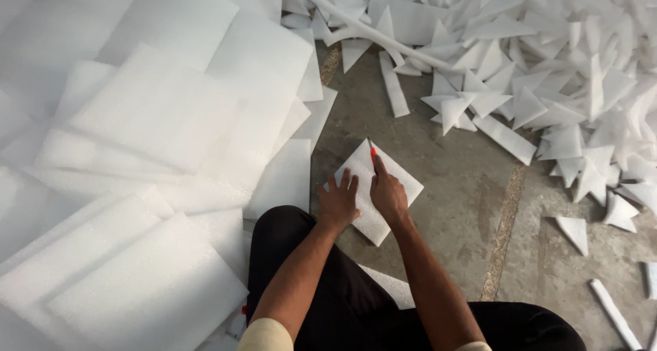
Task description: The person sits on the floor and uses a utility knife to cut white foam sheets into smaller pieces. The person repeatedly picks up foam sheets, cuts them, and discards the cut pieces onto a growing pile.
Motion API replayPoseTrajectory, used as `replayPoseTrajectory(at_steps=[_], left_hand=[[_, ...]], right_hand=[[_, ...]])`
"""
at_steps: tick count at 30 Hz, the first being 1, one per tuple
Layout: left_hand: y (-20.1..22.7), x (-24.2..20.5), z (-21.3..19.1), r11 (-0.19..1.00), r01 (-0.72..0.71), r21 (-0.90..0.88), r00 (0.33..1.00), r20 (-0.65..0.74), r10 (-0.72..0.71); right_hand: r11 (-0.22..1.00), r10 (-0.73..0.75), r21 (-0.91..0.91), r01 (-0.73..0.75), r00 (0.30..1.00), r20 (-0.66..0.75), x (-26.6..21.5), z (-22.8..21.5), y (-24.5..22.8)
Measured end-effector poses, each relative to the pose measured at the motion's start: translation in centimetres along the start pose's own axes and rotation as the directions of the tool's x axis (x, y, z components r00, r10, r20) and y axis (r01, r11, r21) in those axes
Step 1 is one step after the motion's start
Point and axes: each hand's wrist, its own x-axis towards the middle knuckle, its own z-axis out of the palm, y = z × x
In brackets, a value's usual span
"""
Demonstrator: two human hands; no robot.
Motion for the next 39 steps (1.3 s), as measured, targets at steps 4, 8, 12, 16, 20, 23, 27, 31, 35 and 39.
replayPoseTrajectory(at_steps=[4, 8, 12, 16, 20, 23, 27, 31, 35, 39], left_hand=[[-0.3, 0.0, 1.0, 0.999, -0.026, -0.032, 0.996, -0.089, 0.023], [-0.3, 0.3, 1.4, 0.999, -0.027, -0.046, 0.992, -0.124, 0.021], [-0.4, 0.2, 1.2, 0.999, -0.029, -0.041, 0.989, -0.149, 0.023], [-0.4, 0.1, 1.1, 0.999, -0.005, -0.040, 0.999, -0.046, 0.004], [-0.2, 0.4, -0.1, 1.000, 0.021, -0.021, 0.999, 0.038, -0.020], [-0.1, -0.1, -0.6, 0.999, 0.029, -0.021, 0.998, 0.047, -0.028], [0.0, -0.1, -0.7, 0.999, 0.019, -0.032, 0.998, 0.053, -0.017], [0.3, -0.7, -0.4, 1.000, 0.004, -0.021, 0.999, 0.044, -0.003], [1.0, -1.8, 0.0, 0.996, -0.003, -0.084, 0.997, 0.079, 0.009], [1.2, -1.7, -0.8, 0.997, 0.010, -0.080, 0.991, 0.136, 0.001]], right_hand=[[0.997, 0.073, -0.021, -0.071, 0.992, 0.099, 1.7, 0.1, -0.6], [0.996, 0.068, -0.067, -0.062, 0.993, 0.091, 2.6, 0.0, -1.0], [0.995, 0.095, -0.052, -0.090, 0.990, 0.101, 2.6, -0.3, -0.7], [0.994, 0.099, -0.062, -0.092, 0.989, 0.112, -1.0, -0.5, 0.3], [0.987, 0.163, -0.013, -0.163, 0.970, 0.179, -9.5, -1.2, 0.7], [0.956, 0.293, -0.089, -0.279, 0.911, 0.289, -17.1, -1.7, 0.9], [0.957, 0.290, -0.100, -0.272, 0.887, 0.359, -23.9, -3.3, 1.0], [0.963, 0.262, -0.023, -0.269, 0.911, 0.317, -24.6, -4.3, 0.6], [0.955, 0.282, 0.048, -0.294, 0.944, 0.172, -20.6, -3.2, 0.5], [0.975, 0.205, 0.065, -0.212, 0.974, 0.100, -14.0, -1.4, 0.6]])
